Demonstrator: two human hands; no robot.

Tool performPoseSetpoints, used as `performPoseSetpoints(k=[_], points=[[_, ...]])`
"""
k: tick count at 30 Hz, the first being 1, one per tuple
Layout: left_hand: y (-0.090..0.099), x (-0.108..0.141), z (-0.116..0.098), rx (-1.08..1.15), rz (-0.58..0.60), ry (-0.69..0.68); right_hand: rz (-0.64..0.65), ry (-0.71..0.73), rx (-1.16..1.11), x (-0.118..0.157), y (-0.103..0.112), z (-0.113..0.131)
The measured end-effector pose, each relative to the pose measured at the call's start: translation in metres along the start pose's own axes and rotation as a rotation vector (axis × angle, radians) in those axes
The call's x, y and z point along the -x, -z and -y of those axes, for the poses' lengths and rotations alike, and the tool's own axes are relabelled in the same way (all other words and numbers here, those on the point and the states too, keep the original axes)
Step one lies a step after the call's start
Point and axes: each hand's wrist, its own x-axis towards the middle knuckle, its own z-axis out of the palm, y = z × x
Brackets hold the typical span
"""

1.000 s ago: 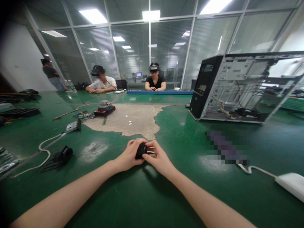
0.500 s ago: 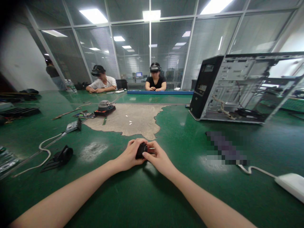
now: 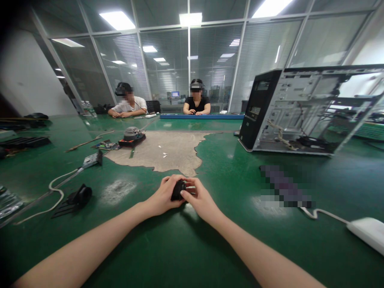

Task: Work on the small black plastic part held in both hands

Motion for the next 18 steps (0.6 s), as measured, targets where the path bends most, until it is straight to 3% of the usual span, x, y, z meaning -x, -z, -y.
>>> performPoseSetpoints(k=[5,18], points=[[0.0014,0.0007,-0.0006,-0.006,0.009,-0.008,0.055,0.015,-0.041,0.0017,0.0022,0.0026],[-0.0010,0.0000,0.0004,-0.008,-0.006,0.000,0.009,-0.014,-0.012,-0.0012,0.0014,0.0002]])
